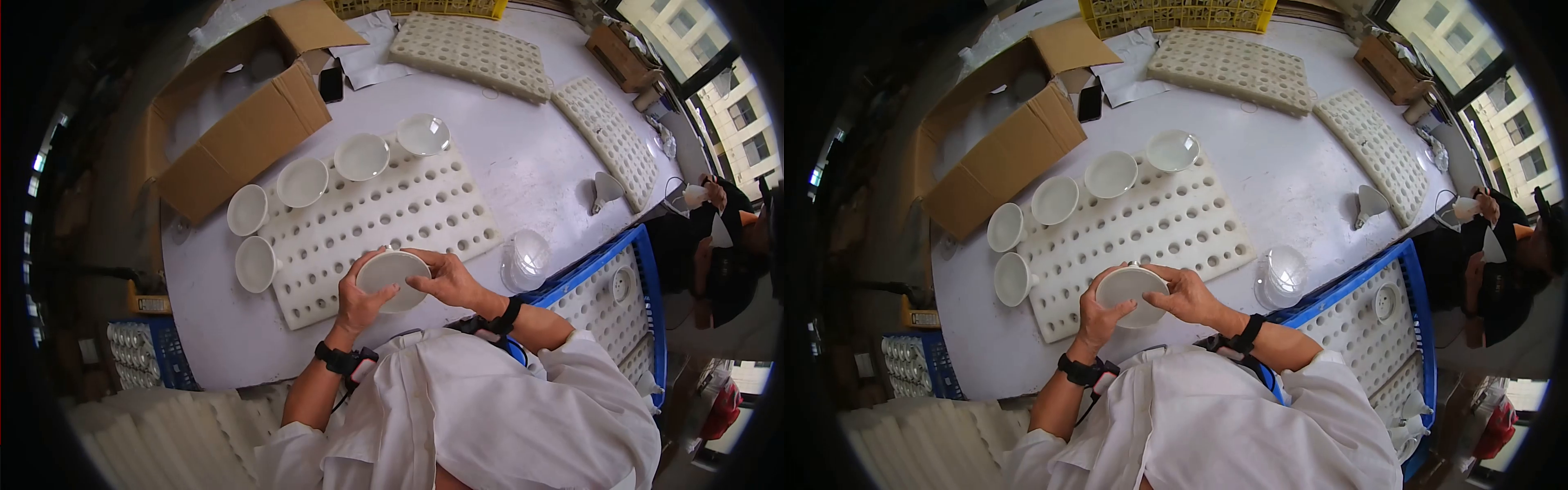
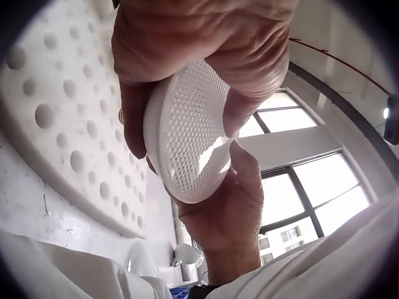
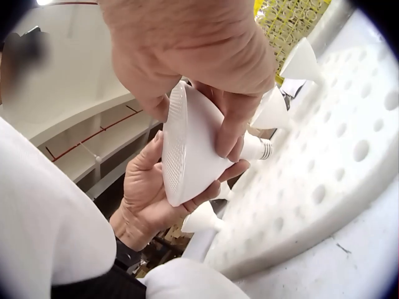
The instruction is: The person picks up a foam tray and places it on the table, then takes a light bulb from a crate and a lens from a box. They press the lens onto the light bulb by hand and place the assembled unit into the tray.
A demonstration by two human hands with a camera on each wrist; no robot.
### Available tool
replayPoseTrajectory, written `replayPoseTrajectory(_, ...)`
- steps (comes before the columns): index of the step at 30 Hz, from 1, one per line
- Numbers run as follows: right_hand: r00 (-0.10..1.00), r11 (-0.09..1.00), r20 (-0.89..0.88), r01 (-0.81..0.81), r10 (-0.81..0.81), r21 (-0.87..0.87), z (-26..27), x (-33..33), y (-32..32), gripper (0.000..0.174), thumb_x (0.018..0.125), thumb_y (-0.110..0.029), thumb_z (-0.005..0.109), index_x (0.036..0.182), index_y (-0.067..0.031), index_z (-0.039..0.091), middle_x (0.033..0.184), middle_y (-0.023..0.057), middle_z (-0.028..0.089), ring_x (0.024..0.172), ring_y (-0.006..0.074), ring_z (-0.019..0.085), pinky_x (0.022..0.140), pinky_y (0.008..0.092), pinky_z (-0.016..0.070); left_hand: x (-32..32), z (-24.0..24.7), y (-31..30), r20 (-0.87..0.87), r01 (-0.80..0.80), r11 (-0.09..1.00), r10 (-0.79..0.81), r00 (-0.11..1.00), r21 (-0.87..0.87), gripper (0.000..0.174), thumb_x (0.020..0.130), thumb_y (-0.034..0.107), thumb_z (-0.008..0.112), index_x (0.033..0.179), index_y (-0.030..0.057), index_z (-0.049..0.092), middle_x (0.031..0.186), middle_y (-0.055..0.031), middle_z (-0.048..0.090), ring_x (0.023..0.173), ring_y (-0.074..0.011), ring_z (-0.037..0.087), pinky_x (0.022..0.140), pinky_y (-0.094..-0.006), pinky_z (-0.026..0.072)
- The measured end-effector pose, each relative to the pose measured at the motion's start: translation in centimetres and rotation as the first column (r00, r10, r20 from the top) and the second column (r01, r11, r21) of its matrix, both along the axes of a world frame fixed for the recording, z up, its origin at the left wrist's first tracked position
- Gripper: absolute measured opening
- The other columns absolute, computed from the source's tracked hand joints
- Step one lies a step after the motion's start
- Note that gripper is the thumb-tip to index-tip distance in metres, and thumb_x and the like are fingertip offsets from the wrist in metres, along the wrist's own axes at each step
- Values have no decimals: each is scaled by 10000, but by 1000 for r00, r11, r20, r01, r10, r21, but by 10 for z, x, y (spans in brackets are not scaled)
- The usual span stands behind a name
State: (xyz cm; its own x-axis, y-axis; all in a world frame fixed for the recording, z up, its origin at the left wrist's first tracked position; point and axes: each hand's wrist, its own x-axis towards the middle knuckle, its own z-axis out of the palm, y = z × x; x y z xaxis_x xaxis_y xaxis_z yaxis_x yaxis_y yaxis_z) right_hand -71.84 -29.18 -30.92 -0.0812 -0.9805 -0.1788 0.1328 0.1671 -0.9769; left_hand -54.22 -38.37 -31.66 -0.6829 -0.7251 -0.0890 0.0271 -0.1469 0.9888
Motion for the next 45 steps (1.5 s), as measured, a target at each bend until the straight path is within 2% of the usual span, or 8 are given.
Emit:
replayPoseTrajectory(6, 997, 994, 25, -79, 77, 81, -5, -4, -16, 558, 838, -98, 633, 1345, -12, 415, 1262, 117, 534, 1099, 181, 541, 918, 328, 470, 4, -8, -7, 57, -150, 984, 156, 986, -100, 543, 724, 57, 697, 1225, -18, 501, 1125, -98, 594, 1022, -182, 577, 917, -318, 451)
replayPoseTrajectory(9, 993, 999, -120, -1, 7, 53, 6, -27, -12, 668, 827, -196, 673, 1392, -55, 346, 1387, 184, 396, 1184, 264, 508, 875, 349, 492, 21, -22, -32, -140, -319, 850, 408, 902, 418, 447, 786, 17, 642, 1207, 10, 493, 1108, -77, 582, 993, -205, 577, 880, -348, 481)
replayPoseTrajectory(16, 876, 888, -163, 460, -453, 2, -13, -151, 20, 498, 860, -129, 612, 1310, 4, 446, 1287, 142, 515, 983, 209, 610, 795, 313, 534, 64, -69, -87, -13, -624, 672, 685, 729, 400, 439, 793, 97, 683, 1189, 38, 505, 1106, -77, 591, 1006, -240, 588, 864, -401, 502)
replayPoseTrajectory(19, 673, 720, -330, 693, -662, -32, -19, -223, 47, 423, 844, -160, 623, 1228, -6, 534, 1206, 148, 565, 911, 201, 624, 767, 309, 531, 61, -67, -99, 133, -580, 647, 604, 786, 494, 456, 802, 219, 677, 1189, 51, 507, 1111, -91, 587, 996, -261, 590, 793, -405, 513)
replayPoseTrajectory(24, -178, 298, -785, 857, -593, -420, -97, -361, 109, 327, 758, -195, 624, 1039, -29, 634, 1018, 206, 593, 1015, 345, 535, 904, 415, 424, 40, -60, -103, 313, -668, 638, 591, 744, 383, 502, 789, 291, 666, 1204, 66, 495, 1133, -99, 562, 1005, -275, 578, 770, -419, 503)
replayPoseTrajectory(28, -11, 0, -862, 1000, -506, -13, -115, -410, 154, 629, 716, -348, 642, 1222, 3, 515, 1149, 341, 498, 1144, 442, 456, 975, 428, 402, 42, -56, -106, 404, -711, 599, 586, 702, 368, 516, 777, 317, 653, 1216, 112, 475, 1169, -106, 527, 1049, -291, 532, 769, -510, 472)
replayPoseTrajectory(40, 222, 100, -946, 974, -238, 204, -172, -464, 175, 561, 728, -455, 603, 1016, 24, 647, 969, 202, 665, 916, 344, 640, 851, 377, 476, 41, -30, -60, 471, -736, 613, 579, 665, 286, 545, 870, 383, 567, 1248, 19, 419, 1192, -191, 521, 993, -315, 588, 711, -426, 529)
replayPoseTrajectory(45, 342, 314, -158, 933, -926, 175, -154, -416, 146, 308, 817, -294, 677, 816, 8, 616, 676, 14, 552, 548, 102, 517, 482, 232, 424, 53, -32, -16, 488, -633, 755, 494, 719, 169, 461, 918, 337, 520, 1230, 6, 446, 1159, -189, 566, 932, -264, 624, 681, -318, 505)
